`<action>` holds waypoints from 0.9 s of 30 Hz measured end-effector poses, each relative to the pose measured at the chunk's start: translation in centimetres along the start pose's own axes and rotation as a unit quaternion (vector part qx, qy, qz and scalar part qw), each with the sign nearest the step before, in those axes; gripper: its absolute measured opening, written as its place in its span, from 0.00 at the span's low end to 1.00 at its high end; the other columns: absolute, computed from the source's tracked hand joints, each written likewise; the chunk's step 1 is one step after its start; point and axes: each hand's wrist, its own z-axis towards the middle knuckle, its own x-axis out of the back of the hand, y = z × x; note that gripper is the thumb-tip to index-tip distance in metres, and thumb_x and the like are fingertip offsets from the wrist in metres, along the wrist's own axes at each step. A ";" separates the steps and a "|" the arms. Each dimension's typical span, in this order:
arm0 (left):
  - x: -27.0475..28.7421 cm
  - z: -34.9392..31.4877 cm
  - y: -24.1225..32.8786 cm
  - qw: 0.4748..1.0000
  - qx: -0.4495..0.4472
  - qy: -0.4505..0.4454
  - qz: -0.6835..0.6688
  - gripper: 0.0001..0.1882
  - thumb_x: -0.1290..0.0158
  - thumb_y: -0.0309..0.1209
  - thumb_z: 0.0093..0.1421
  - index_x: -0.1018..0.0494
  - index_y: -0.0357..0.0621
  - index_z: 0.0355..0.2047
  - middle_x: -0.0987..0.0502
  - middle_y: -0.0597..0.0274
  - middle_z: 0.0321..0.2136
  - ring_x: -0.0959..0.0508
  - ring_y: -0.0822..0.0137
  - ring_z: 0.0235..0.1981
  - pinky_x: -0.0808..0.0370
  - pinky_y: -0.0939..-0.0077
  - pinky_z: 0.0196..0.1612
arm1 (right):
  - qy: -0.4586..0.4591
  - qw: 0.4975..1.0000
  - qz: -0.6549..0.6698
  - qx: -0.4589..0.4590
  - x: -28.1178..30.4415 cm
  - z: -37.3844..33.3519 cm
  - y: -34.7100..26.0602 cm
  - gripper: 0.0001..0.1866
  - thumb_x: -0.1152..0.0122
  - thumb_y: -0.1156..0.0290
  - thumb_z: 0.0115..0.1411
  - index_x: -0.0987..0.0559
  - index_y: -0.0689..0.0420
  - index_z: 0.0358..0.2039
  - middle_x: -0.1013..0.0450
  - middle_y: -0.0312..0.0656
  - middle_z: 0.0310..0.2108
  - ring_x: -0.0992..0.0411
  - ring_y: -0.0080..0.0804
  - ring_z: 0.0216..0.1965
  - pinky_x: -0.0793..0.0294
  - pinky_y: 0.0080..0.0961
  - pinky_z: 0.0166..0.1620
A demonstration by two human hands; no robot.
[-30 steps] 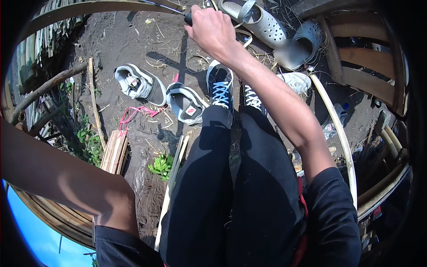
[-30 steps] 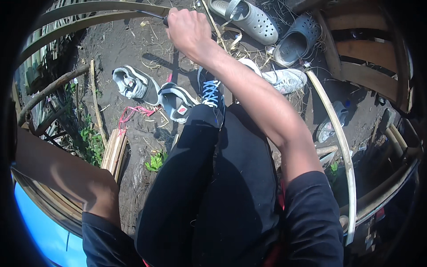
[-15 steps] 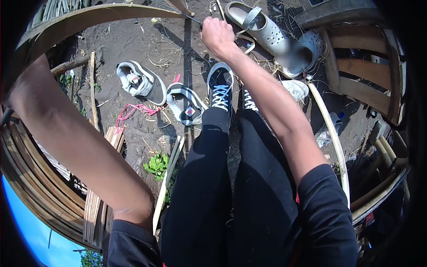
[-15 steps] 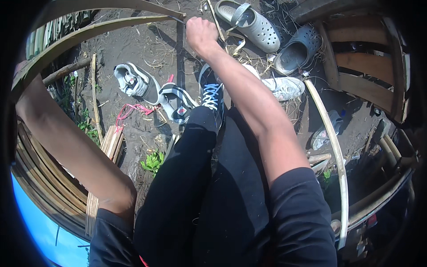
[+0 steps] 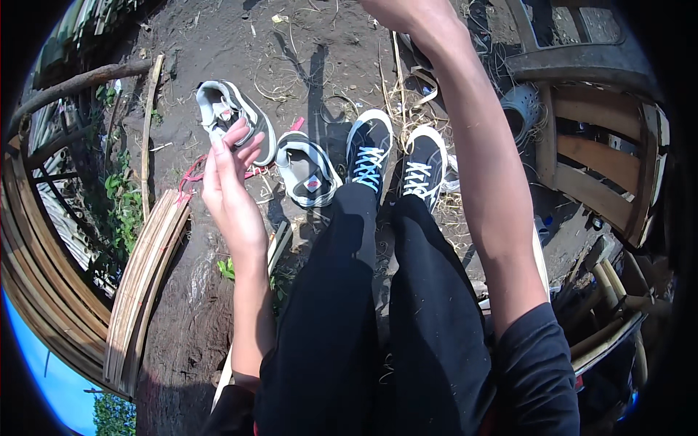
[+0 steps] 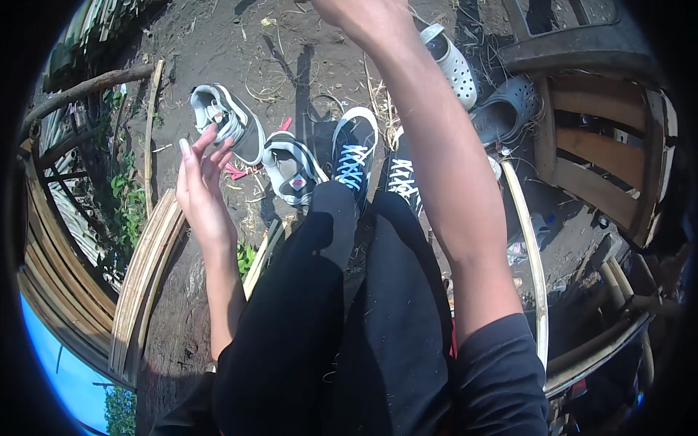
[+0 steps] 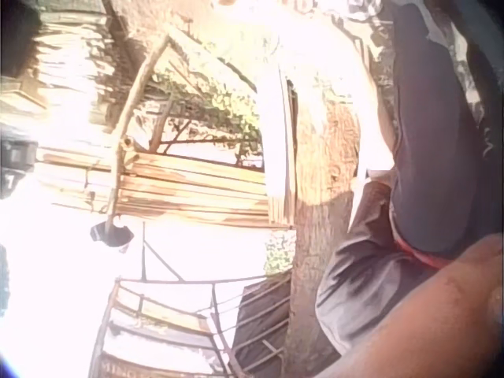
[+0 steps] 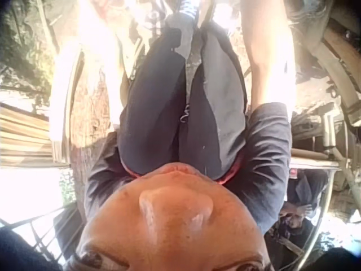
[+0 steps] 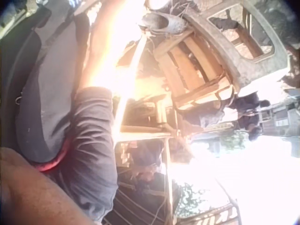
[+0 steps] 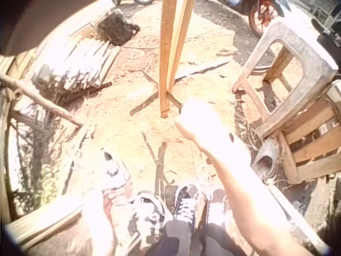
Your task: The person scrapes bamboo sticks with a machete, bends them by hand, splits bamboo strips lengthwise using a knife, and carves the bamboo with the blade.
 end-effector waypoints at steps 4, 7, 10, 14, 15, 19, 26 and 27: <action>2.2 -5.0 -6.1 0.993 0.115 -0.009 0.038 0.22 0.59 0.41 0.75 0.25 0.32 0.47 0.20 0.55 0.42 0.20 0.70 0.39 0.25 0.74 0.47 | -0.096 0.983 -0.098 -0.118 -10.3 -0.2 4.8 0.15 0.38 0.66 0.58 0.18 0.67 0.38 0.21 0.60 0.40 0.21 0.56 0.46 0.21 0.43 0.50; 2.1 -6.5 -6.9 0.986 0.148 -0.078 -0.004 0.21 0.57 0.40 0.74 0.25 0.32 0.45 0.19 0.58 0.38 0.19 0.73 0.36 0.24 0.77 0.43 | -0.131 0.975 -0.095 -0.152 -10.9 -0.7 3.2 0.15 0.45 0.73 0.58 0.18 0.66 0.42 0.21 0.56 0.44 0.21 0.50 0.48 0.21 0.39 0.50; 1.6 -6.0 -7.1 0.979 0.130 -0.149 0.050 0.16 0.55 0.36 0.73 0.25 0.34 0.45 0.18 0.57 0.39 0.19 0.72 0.36 0.25 0.78 0.44 | -0.154 0.974 -0.127 -0.105 -6.5 1.1 1.0 0.20 0.37 0.63 0.57 0.19 0.66 0.44 0.23 0.62 0.45 0.22 0.54 0.48 0.23 0.44 0.52; 1.3 -5.7 -7.1 0.977 0.125 -0.171 0.012 0.14 0.53 0.34 0.72 0.25 0.34 0.45 0.18 0.56 0.39 0.18 0.71 0.37 0.25 0.76 0.45 | -0.188 0.969 -0.155 -0.042 0.5 3.1 -2.2 0.17 0.41 0.61 0.55 0.16 0.61 0.37 0.21 0.61 0.37 0.21 0.52 0.43 0.22 0.41 0.46; 1.4 -5.6 -7.1 0.979 0.121 -0.166 0.010 0.14 0.53 0.34 0.72 0.25 0.34 0.45 0.18 0.56 0.39 0.18 0.71 0.37 0.25 0.76 0.45 | -0.199 0.968 -0.146 -0.047 1.1 3.4 -2.5 0.21 0.35 0.60 0.56 0.18 0.68 0.39 0.21 0.61 0.36 0.20 0.53 0.42 0.20 0.42 0.47; -0.3 -5.7 -7.5 0.969 0.156 -0.190 -0.025 0.14 0.53 0.33 0.71 0.26 0.31 0.45 0.19 0.56 0.34 0.20 0.74 0.32 0.24 0.80 0.40 | -0.187 0.948 -0.222 -0.133 -6.7 1.0 3.9 0.16 0.44 0.71 0.58 0.17 0.63 0.44 0.21 0.56 0.46 0.21 0.50 0.49 0.21 0.40 0.51; 1.0 -6.2 -8.4 0.966 0.169 -0.197 0.011 0.15 0.51 0.36 0.71 0.25 0.34 0.43 0.20 0.58 0.33 0.22 0.76 0.29 0.24 0.81 0.35 | -0.187 0.948 -0.203 -0.159 -6.5 2.4 -0.1 0.14 0.39 0.70 0.56 0.16 0.60 0.42 0.19 0.49 0.45 0.21 0.44 0.49 0.22 0.36 0.52; 1.1 -6.2 -8.1 0.967 0.167 -0.193 0.005 0.14 0.51 0.35 0.71 0.25 0.34 0.43 0.20 0.58 0.32 0.22 0.76 0.30 0.24 0.81 0.36 | -0.197 0.945 -0.216 -0.149 -5.1 2.7 -0.9 0.14 0.41 0.71 0.56 0.15 0.60 0.41 0.19 0.50 0.43 0.20 0.43 0.48 0.22 0.36 0.51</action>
